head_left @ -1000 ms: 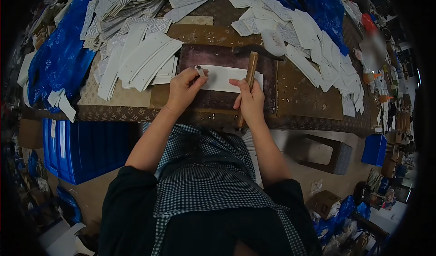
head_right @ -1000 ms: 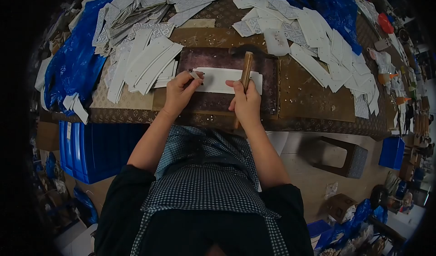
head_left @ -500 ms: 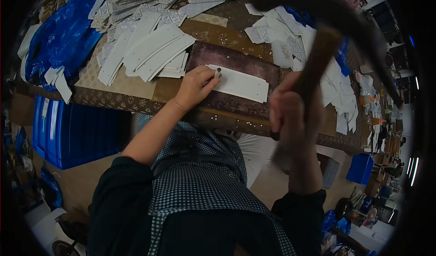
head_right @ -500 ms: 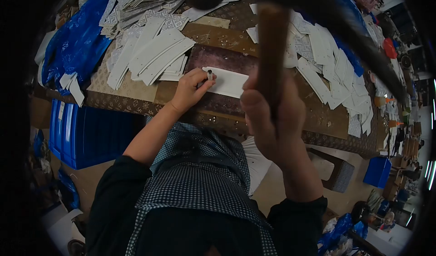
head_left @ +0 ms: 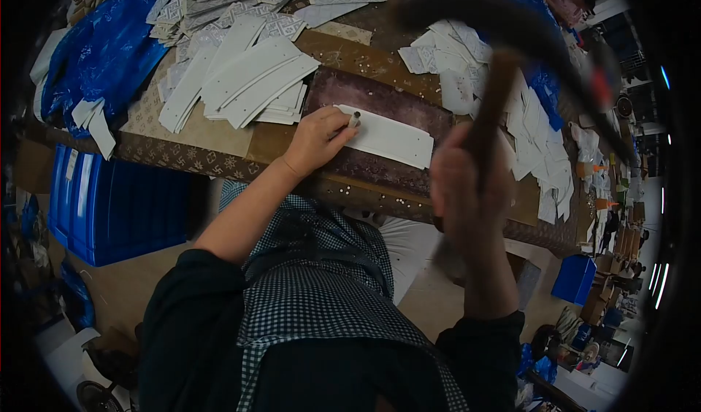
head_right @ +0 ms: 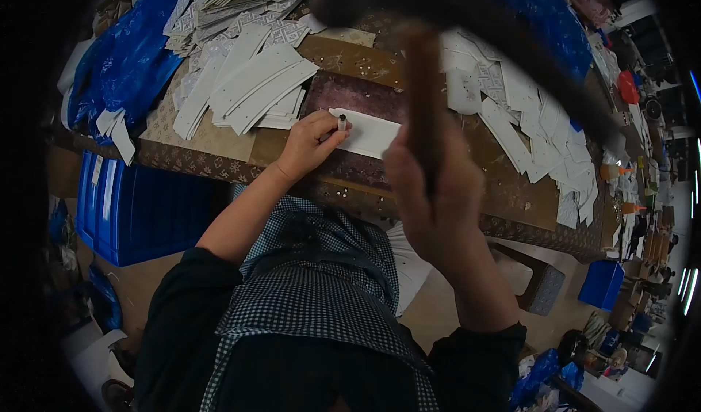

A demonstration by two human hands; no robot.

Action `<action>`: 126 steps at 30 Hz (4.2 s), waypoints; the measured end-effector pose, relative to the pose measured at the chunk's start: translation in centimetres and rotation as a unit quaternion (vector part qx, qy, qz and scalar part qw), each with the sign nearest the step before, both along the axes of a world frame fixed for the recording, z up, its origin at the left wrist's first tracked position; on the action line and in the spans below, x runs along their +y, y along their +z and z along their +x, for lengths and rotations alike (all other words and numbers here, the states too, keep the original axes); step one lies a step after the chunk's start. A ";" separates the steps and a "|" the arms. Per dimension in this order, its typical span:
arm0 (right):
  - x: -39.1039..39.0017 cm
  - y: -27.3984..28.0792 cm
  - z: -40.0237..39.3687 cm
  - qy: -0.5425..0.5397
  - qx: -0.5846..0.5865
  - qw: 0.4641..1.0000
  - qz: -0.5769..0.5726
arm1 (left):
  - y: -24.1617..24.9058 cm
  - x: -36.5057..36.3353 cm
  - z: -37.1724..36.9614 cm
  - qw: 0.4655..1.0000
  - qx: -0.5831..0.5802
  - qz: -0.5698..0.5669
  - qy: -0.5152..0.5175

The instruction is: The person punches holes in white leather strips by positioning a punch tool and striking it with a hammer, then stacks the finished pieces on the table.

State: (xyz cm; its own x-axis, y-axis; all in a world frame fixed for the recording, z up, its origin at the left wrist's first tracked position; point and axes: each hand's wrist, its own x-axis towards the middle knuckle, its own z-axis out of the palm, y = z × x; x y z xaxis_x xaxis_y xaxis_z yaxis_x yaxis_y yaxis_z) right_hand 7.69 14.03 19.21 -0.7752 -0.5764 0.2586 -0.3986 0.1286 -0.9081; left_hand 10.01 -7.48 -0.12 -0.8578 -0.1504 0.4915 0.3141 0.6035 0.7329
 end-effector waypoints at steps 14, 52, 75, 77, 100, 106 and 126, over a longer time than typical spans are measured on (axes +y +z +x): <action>4.4 -15.6 -2.7 -0.231 -0.229 0.945 -0.041 | 0.8 0.1 0.1 0.998 -0.039 0.034 -0.026; 6.8 -14.1 -3.6 -0.201 -0.257 0.944 -0.046 | 0.2 9.5 -10.1 0.990 0.042 -0.015 -0.131; 8.0 3.1 -3.1 -0.078 0.042 0.966 -0.243 | -0.1 9.4 -9.6 0.989 0.022 -0.003 -0.145; 8.4 0.1 -2.8 -0.152 -0.003 0.988 -0.028 | -0.2 9.4 -9.7 0.989 0.026 0.001 -0.143; 5.7 -16.8 -2.7 -0.272 -0.258 0.921 -0.106 | 0.0 8.9 -9.1 0.966 -0.122 0.207 -0.093; 5.7 -16.6 -2.6 -0.269 -0.251 0.925 -0.094 | 0.2 8.5 -7.0 0.972 -0.136 0.114 -0.152; 6.8 -15.5 -2.5 -0.233 -0.273 0.932 -0.053 | 0.4 9.4 -6.7 0.980 0.040 -0.007 -0.196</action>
